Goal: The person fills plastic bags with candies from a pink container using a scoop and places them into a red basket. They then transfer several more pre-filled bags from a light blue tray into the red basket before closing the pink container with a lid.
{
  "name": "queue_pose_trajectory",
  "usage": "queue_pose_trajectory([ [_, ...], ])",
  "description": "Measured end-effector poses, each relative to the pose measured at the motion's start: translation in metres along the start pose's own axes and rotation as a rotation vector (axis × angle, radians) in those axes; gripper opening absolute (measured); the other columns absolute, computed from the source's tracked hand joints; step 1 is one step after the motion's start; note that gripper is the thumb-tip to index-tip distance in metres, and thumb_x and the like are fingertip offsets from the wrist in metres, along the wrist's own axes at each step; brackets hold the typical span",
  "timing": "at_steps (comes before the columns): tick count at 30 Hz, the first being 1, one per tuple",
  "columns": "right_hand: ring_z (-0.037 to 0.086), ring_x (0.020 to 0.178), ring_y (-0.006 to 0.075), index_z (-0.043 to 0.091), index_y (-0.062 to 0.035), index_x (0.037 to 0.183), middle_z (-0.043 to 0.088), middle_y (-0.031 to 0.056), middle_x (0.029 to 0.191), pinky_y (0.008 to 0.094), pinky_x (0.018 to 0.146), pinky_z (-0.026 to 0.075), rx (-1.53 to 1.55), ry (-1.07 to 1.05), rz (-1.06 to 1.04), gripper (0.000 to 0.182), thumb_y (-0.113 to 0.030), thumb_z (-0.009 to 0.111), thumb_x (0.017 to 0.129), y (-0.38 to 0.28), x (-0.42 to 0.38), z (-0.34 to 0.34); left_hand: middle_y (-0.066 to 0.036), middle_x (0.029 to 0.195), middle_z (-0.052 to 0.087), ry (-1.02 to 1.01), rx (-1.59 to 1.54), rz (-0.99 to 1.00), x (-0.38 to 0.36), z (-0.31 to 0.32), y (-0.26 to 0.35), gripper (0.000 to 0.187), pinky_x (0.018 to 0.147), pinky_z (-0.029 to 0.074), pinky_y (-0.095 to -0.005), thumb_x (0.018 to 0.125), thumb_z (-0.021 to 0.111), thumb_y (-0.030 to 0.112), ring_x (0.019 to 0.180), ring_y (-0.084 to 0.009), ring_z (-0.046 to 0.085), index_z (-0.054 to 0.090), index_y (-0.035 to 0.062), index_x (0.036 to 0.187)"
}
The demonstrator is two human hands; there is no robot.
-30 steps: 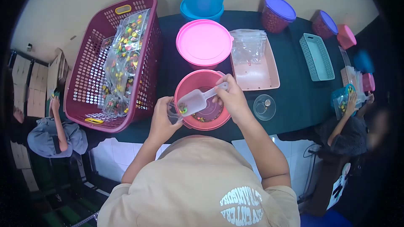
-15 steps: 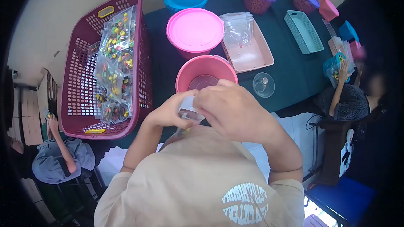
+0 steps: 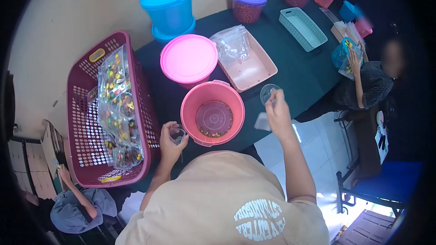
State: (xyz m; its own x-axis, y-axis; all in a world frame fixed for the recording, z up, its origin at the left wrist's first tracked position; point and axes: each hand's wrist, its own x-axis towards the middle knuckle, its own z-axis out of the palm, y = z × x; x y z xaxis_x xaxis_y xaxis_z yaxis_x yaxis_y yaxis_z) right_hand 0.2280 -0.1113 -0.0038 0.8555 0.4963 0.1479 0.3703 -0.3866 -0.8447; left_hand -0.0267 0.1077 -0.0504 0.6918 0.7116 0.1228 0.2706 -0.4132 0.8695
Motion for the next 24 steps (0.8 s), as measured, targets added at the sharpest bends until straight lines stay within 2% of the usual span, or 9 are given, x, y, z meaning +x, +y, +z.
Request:
queue_pose_trajectory([
  [3,0.057,0.068,0.0242,0.047,-0.0003,0.104,0.052,0.0095,0.070,0.0371,0.067,0.045,-0.129,0.019,0.076,0.018,-0.009,0.049,0.088,0.056,-0.005,0.021,-0.010,0.103,0.056,-0.055,-0.092,-0.093,0.001,0.008,-0.017,0.056,0.077,0.048,-0.0298,0.068,0.077,0.008,0.087,-0.0162,0.056,0.047,0.0026,0.116],
  [5,0.057,0.071,0.0233,0.050,0.0000,0.098,0.052,0.0092,0.069,0.0374,0.069,0.045,-0.101,-0.220,0.251,0.022,-0.020,0.052,0.091,0.069,-0.007,0.030,-0.009,0.104,0.055,-0.104,-0.168,-0.139,0.002,0.012,-0.021,0.058,0.078,0.048,-0.0294,0.070,0.077,0.008,0.087,-0.0152,0.056,0.045,0.0022,0.117],
  [6,0.057,0.071,0.0233,0.050,0.0000,0.098,0.052,0.0092,0.069,0.0374,0.069,0.045,-0.089,-0.197,0.254,0.022,-0.020,0.052,0.091,0.064,-0.009,0.035,-0.009,0.104,0.055,-0.109,-0.244,-0.158,0.005,0.014,-0.021,0.059,0.078,0.048,-0.0292,0.071,0.077,0.007,0.088,-0.0146,0.056,0.043,0.0018,0.119],
  [9,0.054,0.059,0.0183,0.052,-0.0026,0.090,0.053,0.0072,0.068,0.0337,0.055,0.043,-0.010,-0.354,0.456,0.036,-0.038,0.054,0.092,0.049,-0.009,0.053,-0.010,0.106,0.054,-0.160,-0.313,-0.150,0.014,0.014,-0.023,0.061,0.079,0.048,-0.0291,0.073,0.076,0.005,0.089,-0.0145,0.055,0.038,0.0005,0.122],
  [11,0.046,0.046,0.0116,0.053,-0.0064,0.087,0.055,0.0049,0.067,0.0277,0.041,0.035,0.262,-0.439,0.666,0.045,-0.051,0.052,0.090,0.047,-0.008,0.057,-0.011,0.107,0.054,-0.161,-0.327,-0.129,0.016,0.013,-0.029,0.062,0.079,0.048,-0.0293,0.073,0.075,0.004,0.089,-0.0148,0.055,0.037,0.0008,0.123],
  [12,0.038,0.039,0.0074,0.053,-0.0079,0.088,0.054,0.0026,0.065,0.0235,0.035,0.027,0.338,-0.438,0.672,0.043,-0.051,0.052,0.090,0.046,-0.009,0.058,-0.012,0.108,0.053,-0.171,-0.367,-0.139,0.016,0.014,-0.032,0.064,0.079,0.048,-0.0298,0.074,0.074,0.004,0.089,-0.0156,0.056,0.034,0.0012,0.124],
  [16,0.039,0.041,0.0077,0.054,-0.0073,0.090,0.053,0.0020,0.064,0.0238,0.036,0.029,0.408,-0.444,0.617,0.041,-0.048,0.054,0.090,0.039,-0.013,0.052,-0.013,0.108,0.053,-0.184,-0.352,-0.115,0.015,0.016,-0.031,0.065,0.081,0.048,-0.0316,0.075,0.073,0.004,0.092,-0.0174,0.055,0.030,0.0014,0.123],
  [20,0.040,0.039,0.0067,0.054,-0.0056,0.097,0.051,0.0001,0.061,0.0235,0.036,0.030,0.312,-0.472,0.568,0.029,-0.034,0.058,0.090,0.036,-0.015,0.056,-0.015,0.112,0.053,-0.169,-0.335,-0.042,0.016,0.023,-0.040,0.067,0.084,0.047,-0.0324,0.074,0.075,0.006,0.096,-0.0194,0.056,0.029,0.0017,0.124],
  [24,0.041,0.038,0.0076,0.053,-0.0035,0.101,0.053,0.0014,0.061,0.0242,0.035,0.030,0.468,-0.417,0.560,0.022,-0.022,0.057,0.089,0.038,-0.016,0.053,-0.015,0.120,0.053,-0.092,-0.088,0.161,0.017,0.018,-0.035,0.065,0.092,0.044,-0.0353,0.069,0.079,0.010,0.106,-0.0258,0.054,0.039,0.0033,0.119],
])
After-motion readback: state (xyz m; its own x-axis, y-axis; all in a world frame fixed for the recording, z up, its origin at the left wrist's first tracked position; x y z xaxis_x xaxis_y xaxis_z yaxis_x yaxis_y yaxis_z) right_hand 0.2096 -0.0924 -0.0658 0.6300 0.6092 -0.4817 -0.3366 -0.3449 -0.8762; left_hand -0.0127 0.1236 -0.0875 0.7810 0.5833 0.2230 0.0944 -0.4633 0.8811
